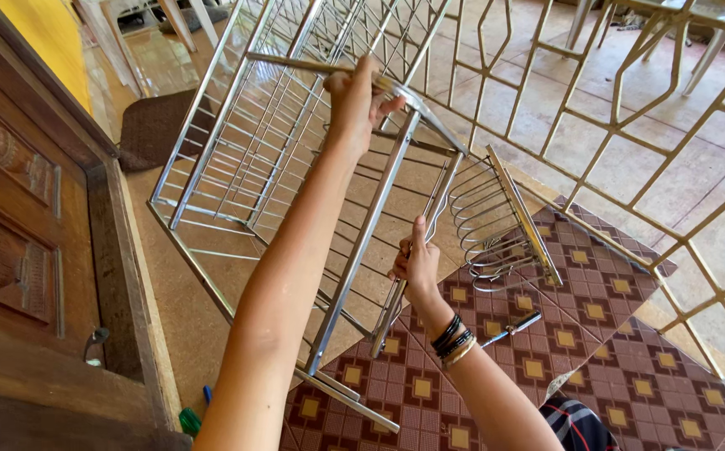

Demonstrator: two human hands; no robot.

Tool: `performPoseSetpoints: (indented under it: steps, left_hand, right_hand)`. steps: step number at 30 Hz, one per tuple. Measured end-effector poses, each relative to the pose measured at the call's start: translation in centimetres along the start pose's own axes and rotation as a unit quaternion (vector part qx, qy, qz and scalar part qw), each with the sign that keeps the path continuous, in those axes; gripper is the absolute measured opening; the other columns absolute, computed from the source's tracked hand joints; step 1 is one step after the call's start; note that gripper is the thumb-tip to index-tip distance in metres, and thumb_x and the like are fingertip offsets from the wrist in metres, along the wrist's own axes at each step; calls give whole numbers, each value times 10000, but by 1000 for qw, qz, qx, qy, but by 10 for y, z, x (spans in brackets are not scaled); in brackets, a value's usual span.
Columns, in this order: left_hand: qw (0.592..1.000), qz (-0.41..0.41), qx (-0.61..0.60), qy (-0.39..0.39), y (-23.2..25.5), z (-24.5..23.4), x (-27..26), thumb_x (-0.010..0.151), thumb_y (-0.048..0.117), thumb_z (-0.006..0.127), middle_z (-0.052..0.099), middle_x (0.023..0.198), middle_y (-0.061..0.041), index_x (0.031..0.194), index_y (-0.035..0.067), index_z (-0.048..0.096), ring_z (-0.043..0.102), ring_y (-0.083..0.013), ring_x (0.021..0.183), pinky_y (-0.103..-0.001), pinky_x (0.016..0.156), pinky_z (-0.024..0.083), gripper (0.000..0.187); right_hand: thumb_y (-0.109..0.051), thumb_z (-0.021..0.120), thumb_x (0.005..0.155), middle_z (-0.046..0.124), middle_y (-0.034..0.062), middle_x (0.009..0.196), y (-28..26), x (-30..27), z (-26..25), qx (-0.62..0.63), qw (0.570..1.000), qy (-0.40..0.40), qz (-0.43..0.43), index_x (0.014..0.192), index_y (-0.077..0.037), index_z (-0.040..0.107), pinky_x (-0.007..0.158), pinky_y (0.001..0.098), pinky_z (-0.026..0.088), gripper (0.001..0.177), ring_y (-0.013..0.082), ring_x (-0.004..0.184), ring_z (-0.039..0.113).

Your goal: The person assembles a metal dish rack by attaching curved wire components to the frame using a screwdriver. They secure multiple sections with screws and then insert a vertical wire rack into the assembled frame.

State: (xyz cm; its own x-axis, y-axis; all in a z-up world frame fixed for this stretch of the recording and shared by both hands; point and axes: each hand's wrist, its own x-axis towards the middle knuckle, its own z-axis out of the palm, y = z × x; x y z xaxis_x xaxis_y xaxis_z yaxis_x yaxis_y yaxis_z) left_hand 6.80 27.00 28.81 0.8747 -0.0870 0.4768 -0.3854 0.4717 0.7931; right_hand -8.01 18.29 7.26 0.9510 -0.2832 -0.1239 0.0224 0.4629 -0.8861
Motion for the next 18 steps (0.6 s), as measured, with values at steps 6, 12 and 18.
performPoseSetpoints:
  steps: [6,12,18]
  left_hand:
    - [999,-20,0,29,-34,6,29,919,161,654,528,587,-76,643,4,508,526,-131,407,-318,469,617,349]
    - [993,-58,-1,102,-62,-14,50,898,178,688,584,622,-85,719,11,534,527,-134,408,-280,382,545,289]
    - [982,-114,31,148,-111,-61,53,906,159,689,518,800,-57,1023,26,385,522,-129,523,-305,416,586,351]
  right_hand:
    - [-737,508,901,287,-51,459,-1,3,11,38,998,18,42,632,-152,380,339,329,378,657,108,331,284]
    - [-765,489,899,299,-56,479,24,5,28,39,997,23,70,602,-163,361,354,329,344,684,105,357,282]
    - [-802,481,868,244,-60,483,73,-1,47,90,981,16,170,581,-193,294,391,344,352,699,122,378,244]
